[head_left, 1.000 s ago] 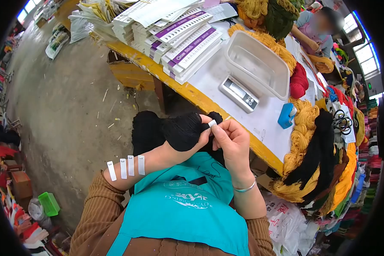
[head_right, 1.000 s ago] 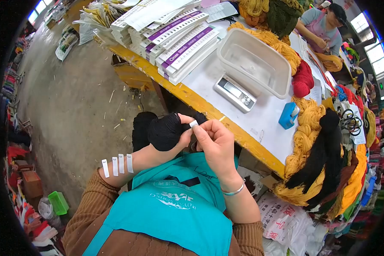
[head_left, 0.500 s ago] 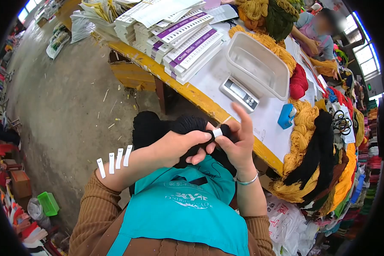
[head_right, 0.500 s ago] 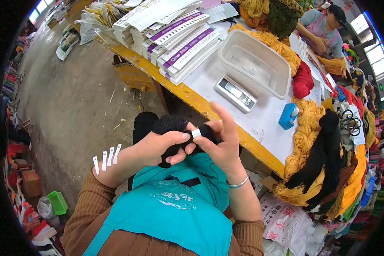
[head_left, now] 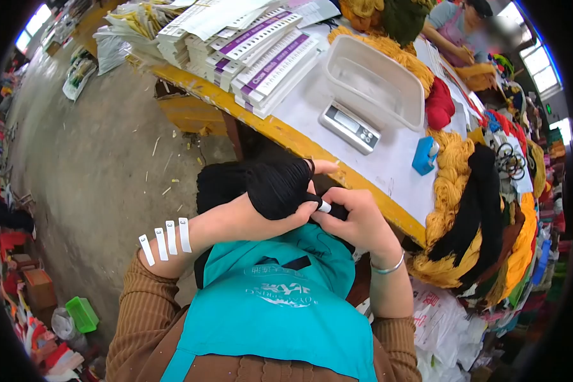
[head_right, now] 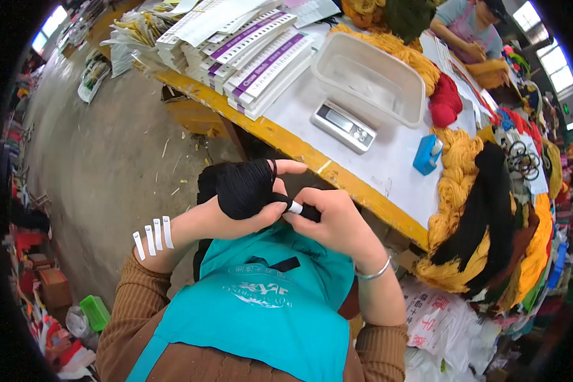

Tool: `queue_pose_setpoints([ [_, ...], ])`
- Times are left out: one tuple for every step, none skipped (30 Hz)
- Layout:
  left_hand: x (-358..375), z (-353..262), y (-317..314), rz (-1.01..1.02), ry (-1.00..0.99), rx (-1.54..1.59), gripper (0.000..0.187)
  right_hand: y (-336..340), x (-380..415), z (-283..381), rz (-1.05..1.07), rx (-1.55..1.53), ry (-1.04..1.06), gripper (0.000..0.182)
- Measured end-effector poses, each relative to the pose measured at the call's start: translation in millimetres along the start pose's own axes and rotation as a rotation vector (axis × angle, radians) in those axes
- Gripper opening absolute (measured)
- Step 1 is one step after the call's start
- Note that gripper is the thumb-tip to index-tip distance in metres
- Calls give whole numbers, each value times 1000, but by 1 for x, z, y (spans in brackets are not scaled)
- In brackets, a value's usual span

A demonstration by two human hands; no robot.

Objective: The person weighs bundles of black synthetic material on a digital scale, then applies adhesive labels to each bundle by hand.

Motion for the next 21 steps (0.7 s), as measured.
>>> queue_pose_setpoints([
  [-2, -1, -2, 31, -104, -125, 56, 1, 4, -3, 166, -89, -78, 15],
  [-4, 2, -2, 28, -159, -136, 55, 3, 9, -4, 186, -97, -79, 15],
  [-5, 1, 1, 142, 17, -19, 55, 7, 16, -8, 173, -65, -101, 15],
  [-5, 1, 7, 239, 149, 106, 55, 15, 26, -13, 161, -32, -122, 15],
  [-5, 0, 13, 321, 297, 224, 55, 26, 39, -19, 141, -17, -205, 15],
  [-5, -1, 19, 388, 449, 320, 55, 39, 57, -26, 91, 43, -253, 14],
  [-4, 5, 25, 437, 542, 416, 55, 55, 74, -28, 58, 60, -363, 12],
  [1, 21, 31, 473, 509, 480, 55, 68, 96, -32, 8, 90, -465, 11],
  [2, 28, 37, 492, 534, 492, 56, 81, 119, -38, -66, 116, -475, 11],
  [3, 35, 43, 512, 556, 502, 56, 91, 145, -44, -178, 123, -510, 11],
  [4, 46, 49, 526, 558, 507, 56, 103, 172, -47, -240, 142, -616, 11],
  [3, 49, 55, 506, 599, 481, 54, 112, 196, -47, -303, 202, -651, 11],
  [3, 53, 60, 487, 641, 455, 51, 121, 217, -42, -348, 206, -730, 11],
  [4, 61, 65, 466, 664, 448, 50, 128, 245, -46, -416, 227, -800, 9],
  [4, 66, 69, 449, 679, 379, 50, 133, 270, -50, -472, 192, -883, 7],
  [3, 70, 71, 429, 691, 308, 50, 137, 300, -62, -495, 273, -852, 6],
  [-2, 65, 73, 435, 715, 174, 47, 136, 317, -64, -542, 268, -910, 7],
  [0, 77, 73, 448, 713, 175, 47, 134, 332, -65, -587, 263, -969, 7],
  [3, 97, 73, 428, 477, 98, 45, 133, 354, -75, -585, 290, -1040, 9],
  [4, 106, 72, 402, 241, 24, 42, 127, 371, -88, -584, 303, -1022, 10],
  [-1, 95, 72, 434, 385, 86, 40, 120, 388, -105, -579, 316, -1005, 11],
])
Point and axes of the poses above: each hand's wrist, its own x-axis away from the middle knuckle, its own y-axis out of the back of the hand, z = x × y, the point moved 1 cm from there along -x, towards the middle knuckle, and after that the axes turned 2 degrees about x, right-handed, at the moved point
